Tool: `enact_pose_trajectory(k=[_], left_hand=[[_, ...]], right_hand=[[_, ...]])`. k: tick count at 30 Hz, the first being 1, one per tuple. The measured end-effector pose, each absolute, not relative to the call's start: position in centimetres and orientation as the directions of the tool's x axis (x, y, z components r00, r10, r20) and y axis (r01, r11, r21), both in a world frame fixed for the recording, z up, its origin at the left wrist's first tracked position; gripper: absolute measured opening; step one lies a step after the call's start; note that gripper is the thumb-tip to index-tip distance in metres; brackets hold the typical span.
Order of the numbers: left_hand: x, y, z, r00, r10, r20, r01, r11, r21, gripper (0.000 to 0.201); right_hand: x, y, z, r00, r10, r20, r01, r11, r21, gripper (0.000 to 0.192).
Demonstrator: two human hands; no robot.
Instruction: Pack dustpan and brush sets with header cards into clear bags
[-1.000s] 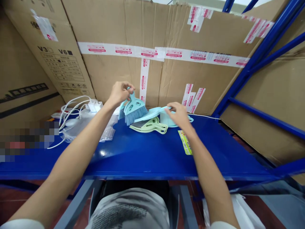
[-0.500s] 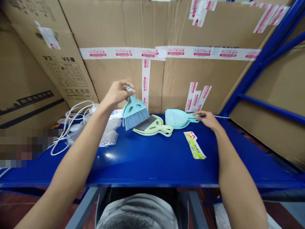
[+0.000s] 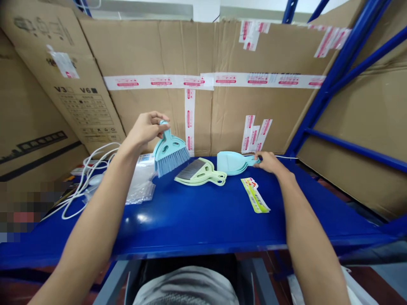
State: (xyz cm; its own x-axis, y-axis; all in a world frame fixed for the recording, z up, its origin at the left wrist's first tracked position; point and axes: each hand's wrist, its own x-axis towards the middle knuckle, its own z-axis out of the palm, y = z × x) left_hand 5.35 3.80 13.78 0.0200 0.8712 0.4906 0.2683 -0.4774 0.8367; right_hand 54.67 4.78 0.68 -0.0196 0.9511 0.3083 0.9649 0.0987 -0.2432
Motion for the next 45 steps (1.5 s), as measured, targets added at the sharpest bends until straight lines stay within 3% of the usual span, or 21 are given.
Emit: enact_pose_trajectory(k=[8,13,16,21,25,28,31,36,39,41,45], left_hand=[[4.8,3.0,14.2,0.028,0.882,0.471,0.251,-0.462,0.851,0.018],[5.0,3.4,14.0,0.034,0.879,0.475,0.287,-0.464,0.838,0.018],[5.3,3.6,13.7,0.067,0.878,0.474,0.313,-0.469,0.826,0.018],[5.5,3.3,13.9,0.133,0.863,0.487,0.348,-0.500,0.793,0.020],[5.1,2.6,14.2,0.238,0.831,0.504,0.360,-0.557,0.749,0.031],[4.8,2.4,14.2,0.293,0.804,0.518,0.361,-0.594,0.719,0.043],[4.7,2.5,14.1,0.309,0.782,0.541,0.371,-0.623,0.689,0.049],[4.5,3.4,14.0,0.232,0.737,0.635,0.453,-0.659,0.601,0.041],[4.5,3.4,14.4,0.159,0.688,0.708,0.526,-0.666,0.528,0.037],[4.7,3.0,14.5,0.141,0.649,0.747,0.569,-0.671,0.476,0.035],[5.3,1.6,12.7,0.263,0.539,0.800,0.639,-0.719,0.274,0.028]], right_hand=[[54.5,4.2,0.8,-0.050,0.964,0.262,0.971,0.108,-0.212,0.033],[54.6,4.7,1.0,-0.038,0.970,0.240,0.976,0.087,-0.200,0.018],[54.8,4.9,1.3,-0.055,0.970,0.238,0.975,0.103,-0.195,0.023],[51.5,3.6,3.1,-0.160,0.867,0.473,0.958,0.252,-0.139,0.050],[44.6,1.5,4.2,-0.278,0.719,0.637,0.856,0.487,-0.176,0.038],[39.8,0.0,3.8,-0.447,0.789,0.421,0.762,0.583,-0.283,0.040],[37.0,-1.0,2.8,-0.527,0.832,0.173,0.799,0.555,-0.233,0.041],[35.0,-1.6,1.8,-0.550,0.827,0.118,0.819,0.562,-0.116,0.025],[34.6,-1.9,2.5,-0.531,0.825,0.196,0.822,0.557,-0.116,0.022],[35.1,-2.2,3.6,-0.480,0.809,0.339,0.817,0.553,-0.164,0.020],[38.0,-2.9,6.1,-0.260,0.784,0.564,0.753,0.530,-0.389,0.018]])
